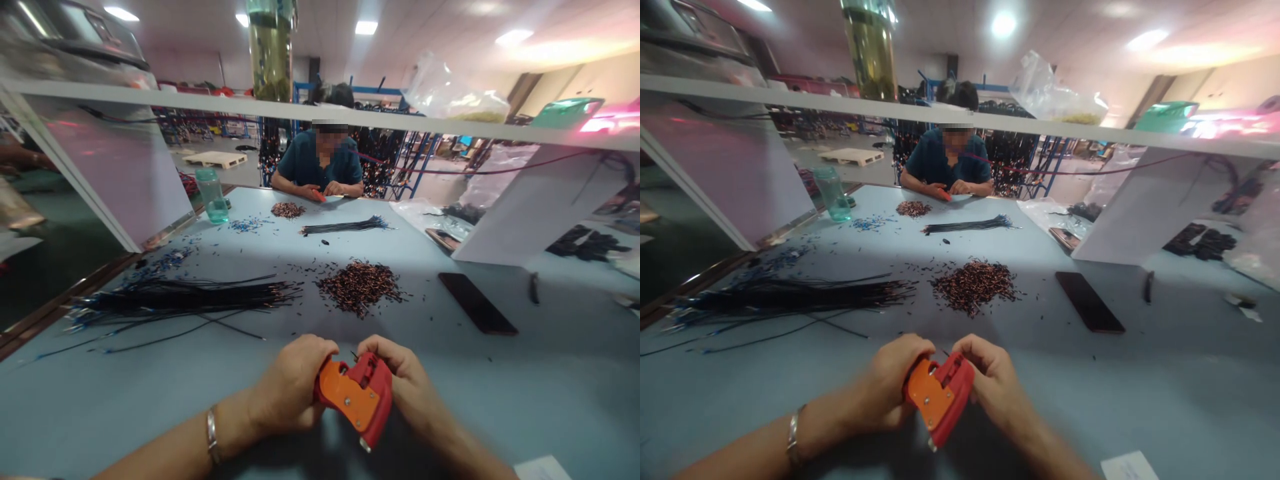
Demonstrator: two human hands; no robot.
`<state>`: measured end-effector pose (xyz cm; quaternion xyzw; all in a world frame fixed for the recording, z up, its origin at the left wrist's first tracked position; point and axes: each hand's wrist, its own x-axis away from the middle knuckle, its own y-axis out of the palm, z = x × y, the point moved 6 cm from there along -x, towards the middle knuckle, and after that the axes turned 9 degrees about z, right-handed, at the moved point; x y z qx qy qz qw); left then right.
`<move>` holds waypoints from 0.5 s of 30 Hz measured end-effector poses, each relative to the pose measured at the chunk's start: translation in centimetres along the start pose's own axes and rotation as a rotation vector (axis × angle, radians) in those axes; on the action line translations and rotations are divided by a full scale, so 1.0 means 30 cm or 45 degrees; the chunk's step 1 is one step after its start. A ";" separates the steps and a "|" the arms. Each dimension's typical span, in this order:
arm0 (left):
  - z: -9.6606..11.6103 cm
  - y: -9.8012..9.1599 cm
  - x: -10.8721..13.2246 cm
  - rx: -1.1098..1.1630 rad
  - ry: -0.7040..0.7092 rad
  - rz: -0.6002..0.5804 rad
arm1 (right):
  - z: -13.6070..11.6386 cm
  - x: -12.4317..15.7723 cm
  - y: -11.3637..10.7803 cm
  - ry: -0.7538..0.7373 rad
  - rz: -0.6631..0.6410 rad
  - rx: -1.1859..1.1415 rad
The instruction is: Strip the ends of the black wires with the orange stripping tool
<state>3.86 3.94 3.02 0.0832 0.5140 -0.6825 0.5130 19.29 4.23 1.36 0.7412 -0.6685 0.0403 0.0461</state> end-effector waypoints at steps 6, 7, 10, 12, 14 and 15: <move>0.018 -0.005 -0.011 -0.102 0.057 0.010 | -0.022 0.011 0.022 -0.127 -0.076 0.034; 0.020 -0.006 -0.012 -0.109 0.056 0.005 | -0.025 0.010 0.021 -0.148 -0.078 0.050; 0.019 -0.004 -0.015 -0.119 0.048 -0.017 | -0.028 0.008 0.020 -0.179 -0.088 0.078; 0.017 -0.002 -0.015 -0.116 0.045 -0.024 | -0.023 0.008 0.021 -0.169 -0.097 0.093; 0.017 -0.002 -0.015 -0.111 0.052 -0.015 | -0.016 0.008 0.024 -0.152 -0.112 0.098; 0.017 -0.002 -0.015 -0.112 0.055 -0.007 | -0.012 0.008 0.025 -0.143 -0.119 0.101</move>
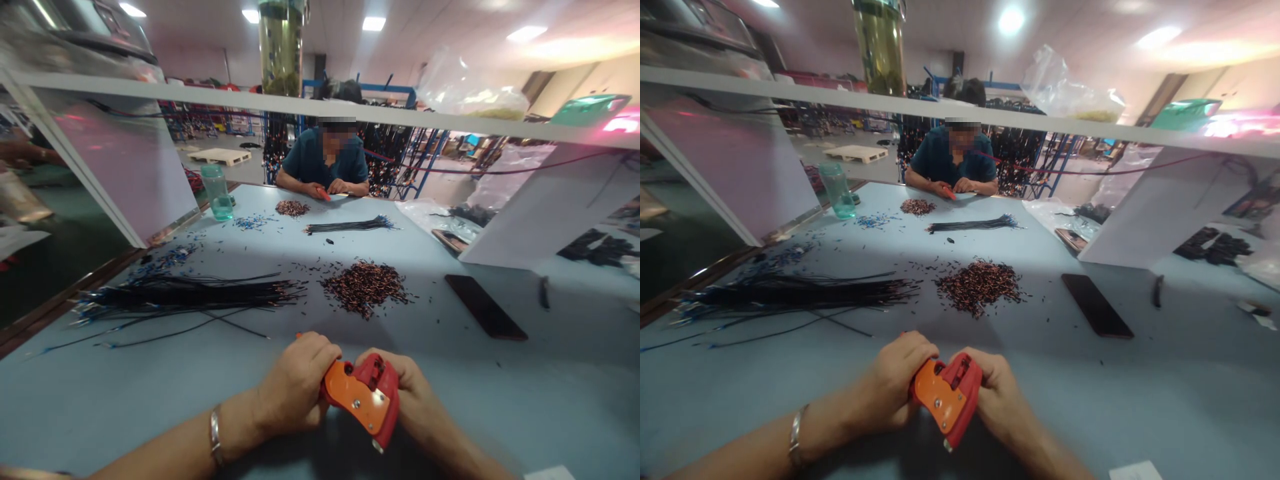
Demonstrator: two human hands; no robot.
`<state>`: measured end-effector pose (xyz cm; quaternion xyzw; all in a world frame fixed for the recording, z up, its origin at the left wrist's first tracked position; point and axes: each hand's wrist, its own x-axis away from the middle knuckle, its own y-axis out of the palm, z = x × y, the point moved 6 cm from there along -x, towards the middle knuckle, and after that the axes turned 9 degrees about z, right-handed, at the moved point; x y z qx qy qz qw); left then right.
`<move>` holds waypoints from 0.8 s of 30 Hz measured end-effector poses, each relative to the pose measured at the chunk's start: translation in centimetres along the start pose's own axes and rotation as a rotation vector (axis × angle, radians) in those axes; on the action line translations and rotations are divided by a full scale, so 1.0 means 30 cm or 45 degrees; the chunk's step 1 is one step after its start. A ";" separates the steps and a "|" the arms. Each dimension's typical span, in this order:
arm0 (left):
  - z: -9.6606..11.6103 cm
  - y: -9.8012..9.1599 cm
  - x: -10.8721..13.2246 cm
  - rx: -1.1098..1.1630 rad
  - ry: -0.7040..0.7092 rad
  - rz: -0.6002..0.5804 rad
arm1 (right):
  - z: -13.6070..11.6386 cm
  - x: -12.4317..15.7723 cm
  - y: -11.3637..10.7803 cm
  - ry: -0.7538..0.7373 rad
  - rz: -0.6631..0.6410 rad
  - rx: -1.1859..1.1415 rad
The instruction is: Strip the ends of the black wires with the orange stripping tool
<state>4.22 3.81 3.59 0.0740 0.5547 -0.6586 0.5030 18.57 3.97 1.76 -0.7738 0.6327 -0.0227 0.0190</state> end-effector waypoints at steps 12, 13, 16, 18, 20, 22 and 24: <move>-0.002 0.000 0.004 -0.031 0.011 0.023 | 0.004 0.006 0.014 0.088 -0.022 -0.040; -0.002 0.000 0.005 -0.030 0.016 0.024 | 0.007 0.006 0.015 0.088 -0.019 -0.043; 0.001 0.001 0.005 -0.042 0.024 0.017 | 0.015 0.005 0.015 0.076 -0.018 -0.046; 0.002 0.000 0.003 -0.057 0.029 0.019 | 0.021 0.005 0.014 0.068 -0.013 -0.041; 0.004 -0.001 0.002 -0.074 0.039 0.030 | 0.024 0.006 0.015 0.065 -0.010 -0.040; 0.004 -0.001 0.001 -0.087 0.047 0.045 | 0.024 0.007 0.017 0.063 -0.011 -0.034; 0.003 0.000 0.000 -0.096 0.043 0.051 | 0.021 0.008 0.019 0.050 -0.015 -0.038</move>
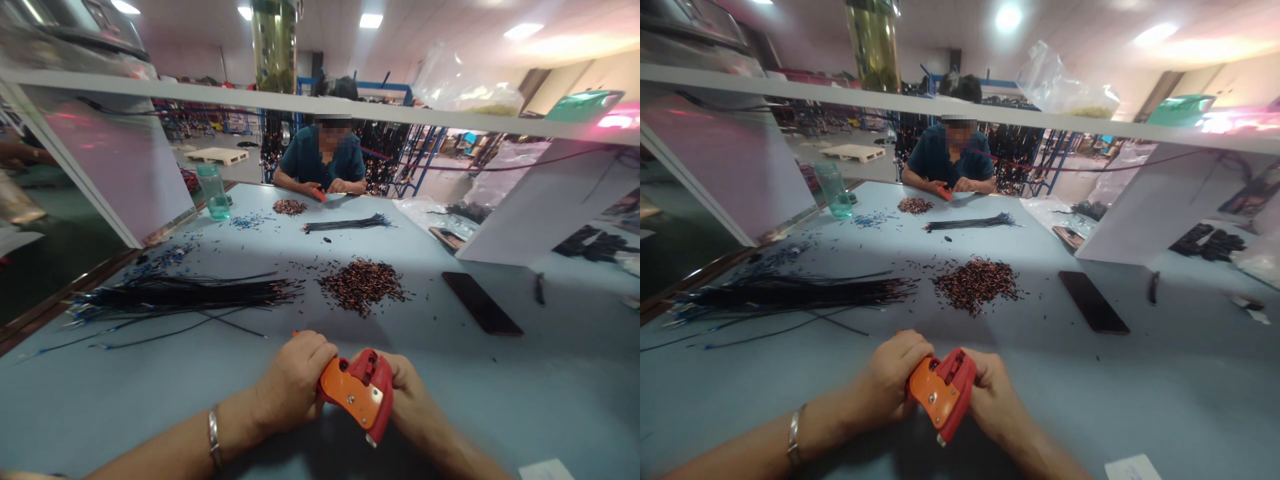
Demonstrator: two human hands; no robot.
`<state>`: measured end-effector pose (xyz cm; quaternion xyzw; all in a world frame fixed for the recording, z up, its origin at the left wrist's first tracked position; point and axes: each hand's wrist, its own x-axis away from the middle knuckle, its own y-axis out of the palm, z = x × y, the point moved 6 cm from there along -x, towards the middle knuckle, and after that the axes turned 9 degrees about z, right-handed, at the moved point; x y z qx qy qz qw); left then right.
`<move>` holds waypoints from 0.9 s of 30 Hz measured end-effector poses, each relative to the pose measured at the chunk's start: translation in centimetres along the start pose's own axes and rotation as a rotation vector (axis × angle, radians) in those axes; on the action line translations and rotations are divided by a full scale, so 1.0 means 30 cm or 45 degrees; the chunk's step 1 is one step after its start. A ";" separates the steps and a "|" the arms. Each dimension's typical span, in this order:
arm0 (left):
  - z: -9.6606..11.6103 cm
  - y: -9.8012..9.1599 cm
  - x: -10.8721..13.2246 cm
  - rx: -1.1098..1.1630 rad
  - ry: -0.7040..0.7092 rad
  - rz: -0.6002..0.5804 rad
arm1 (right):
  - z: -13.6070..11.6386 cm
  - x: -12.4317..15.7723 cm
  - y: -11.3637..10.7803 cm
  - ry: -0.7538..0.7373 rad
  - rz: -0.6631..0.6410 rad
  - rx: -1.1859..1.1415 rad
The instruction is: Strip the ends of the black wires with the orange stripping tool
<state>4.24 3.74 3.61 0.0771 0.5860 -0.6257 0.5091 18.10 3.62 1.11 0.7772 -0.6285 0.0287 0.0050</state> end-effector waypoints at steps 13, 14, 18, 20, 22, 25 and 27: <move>-0.001 -0.001 -0.009 -0.049 -0.009 0.002 | -0.009 0.002 0.006 -0.056 0.027 0.033; -0.001 -0.002 -0.009 -0.052 -0.010 0.004 | -0.010 0.003 0.006 -0.059 0.030 0.043; -0.003 0.001 -0.008 -0.041 -0.016 0.002 | -0.014 0.005 0.009 -0.073 0.033 0.085; -0.005 0.003 -0.006 -0.037 -0.016 0.002 | -0.011 0.005 0.011 -0.082 0.027 0.075; -0.006 0.004 -0.004 -0.045 -0.013 0.002 | -0.004 0.006 0.013 -0.066 0.025 0.053; -0.004 0.000 -0.007 -0.083 0.008 0.011 | 0.005 0.008 0.014 -0.023 0.024 0.037; 0.000 -0.005 -0.009 -0.098 0.029 0.023 | 0.003 0.009 0.012 -0.020 0.037 0.039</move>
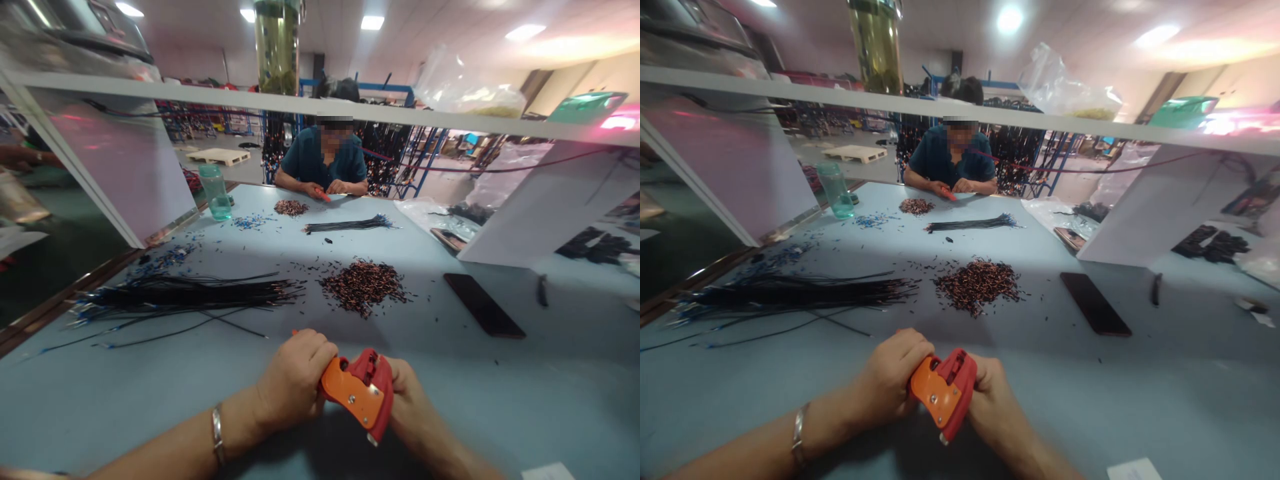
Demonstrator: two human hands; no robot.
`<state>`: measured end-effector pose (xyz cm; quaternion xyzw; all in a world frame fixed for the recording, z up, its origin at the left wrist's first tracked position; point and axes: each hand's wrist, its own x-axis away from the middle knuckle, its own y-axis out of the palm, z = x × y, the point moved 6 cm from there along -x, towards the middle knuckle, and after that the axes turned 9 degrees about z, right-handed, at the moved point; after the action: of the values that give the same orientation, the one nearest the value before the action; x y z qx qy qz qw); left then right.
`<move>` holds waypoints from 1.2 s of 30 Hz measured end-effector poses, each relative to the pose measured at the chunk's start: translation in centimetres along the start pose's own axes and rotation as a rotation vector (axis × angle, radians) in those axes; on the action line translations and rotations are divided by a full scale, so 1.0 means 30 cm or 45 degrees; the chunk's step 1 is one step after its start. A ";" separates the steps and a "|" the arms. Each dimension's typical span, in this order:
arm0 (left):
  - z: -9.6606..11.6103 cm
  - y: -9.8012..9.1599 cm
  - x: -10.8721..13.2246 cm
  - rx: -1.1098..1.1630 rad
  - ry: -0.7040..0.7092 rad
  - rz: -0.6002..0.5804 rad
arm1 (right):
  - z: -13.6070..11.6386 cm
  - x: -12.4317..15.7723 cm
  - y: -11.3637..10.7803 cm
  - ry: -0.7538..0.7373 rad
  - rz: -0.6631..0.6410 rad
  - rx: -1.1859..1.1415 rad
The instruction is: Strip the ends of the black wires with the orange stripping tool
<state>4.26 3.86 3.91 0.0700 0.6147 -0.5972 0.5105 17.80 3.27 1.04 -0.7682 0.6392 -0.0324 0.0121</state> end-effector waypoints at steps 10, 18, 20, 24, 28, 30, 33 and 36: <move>0.008 -0.007 -0.006 -0.023 0.033 0.012 | -0.014 -0.006 -0.005 -0.055 -0.004 0.060; 0.015 -0.014 -0.009 -0.037 0.056 0.069 | -0.028 -0.001 0.011 -0.042 -0.016 0.053; 0.013 -0.011 -0.008 -0.043 0.061 0.074 | -0.023 -0.001 0.011 -0.048 -0.008 0.050; 0.010 -0.007 -0.003 -0.068 0.071 0.101 | -0.020 0.002 0.014 -0.065 -0.002 0.027; 0.007 -0.004 0.005 -0.065 0.069 0.095 | -0.028 0.005 0.022 -0.068 -0.007 -0.023; 0.004 -0.001 0.009 -0.071 0.063 0.077 | -0.028 0.006 0.026 -0.052 -0.019 -0.042; 0.003 0.000 0.013 -0.102 0.083 0.072 | -0.024 0.008 0.030 -0.041 -0.028 -0.061; 0.003 0.002 0.015 -0.135 0.109 0.077 | -0.015 0.008 0.034 -0.032 -0.047 -0.091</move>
<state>4.15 3.57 3.58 0.0871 0.6643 -0.5446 0.5044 16.82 2.84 1.44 -0.7801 0.6256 0.0000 -0.0078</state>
